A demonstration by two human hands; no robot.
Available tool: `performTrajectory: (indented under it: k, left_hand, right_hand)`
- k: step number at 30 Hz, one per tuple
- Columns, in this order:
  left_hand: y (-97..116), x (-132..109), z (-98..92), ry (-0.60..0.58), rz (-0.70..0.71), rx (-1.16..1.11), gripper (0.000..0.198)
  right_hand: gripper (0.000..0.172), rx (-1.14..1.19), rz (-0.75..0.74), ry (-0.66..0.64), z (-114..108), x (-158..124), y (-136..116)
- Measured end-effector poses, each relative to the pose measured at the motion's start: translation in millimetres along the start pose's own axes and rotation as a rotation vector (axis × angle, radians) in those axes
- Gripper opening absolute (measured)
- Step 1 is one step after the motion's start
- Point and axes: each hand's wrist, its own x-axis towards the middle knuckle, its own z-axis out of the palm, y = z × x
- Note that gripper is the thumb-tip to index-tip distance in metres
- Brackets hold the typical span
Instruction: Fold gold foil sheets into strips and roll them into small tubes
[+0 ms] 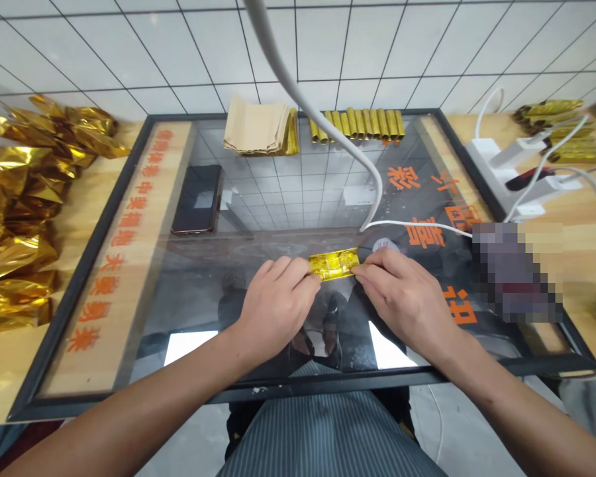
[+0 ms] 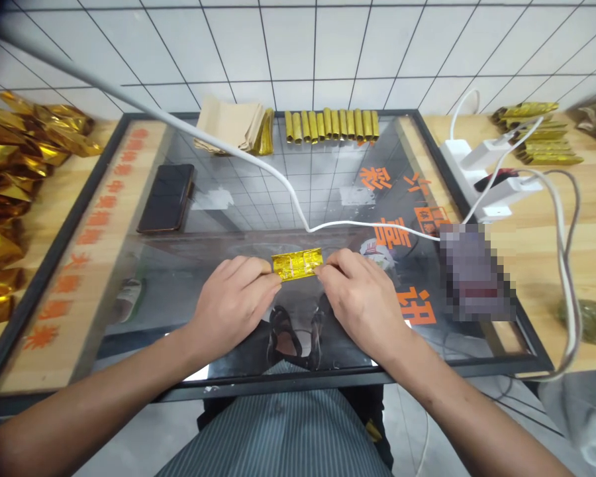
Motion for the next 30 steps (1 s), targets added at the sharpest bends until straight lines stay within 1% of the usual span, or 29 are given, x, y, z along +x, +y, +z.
performTrajectory:
  k: [4,6,12,18,24,30]
  left_hand:
    - [1.0,-1.2,-0.3,0.020,0.022,0.042,0.018]
    - [0.9,-1.4,-0.1,0.023,0.021,0.045,0.019]
    - [0.4,0.4,-1.1,0.037,0.013,0.009,0.020]
    - [0.0,2.0,-2.2,0.049,0.002,-0.034,0.020]
    - [-2.2,0.9,-1.6,-0.002,-0.073,-0.117,0.018]
    - [-3.4,2.2,-0.8,-0.071,-0.114,-0.190,0.027]
  right_hand:
    - [0.019,0.045,-0.006,0.015,3.2,-5.0,3.2]
    - [0.019,0.068,-0.005,0.006,4.1,-6.3,4.5]
    - [0.016,0.093,-0.006,0.009,3.6,-6.8,4.9]
    - [0.015,0.171,0.008,0.018,3.4,-7.7,5.8]
    - [0.013,0.189,0.026,0.007,3.9,-5.9,6.9]
    - [0.011,0.182,0.021,0.005,3.3,-5.3,6.5]
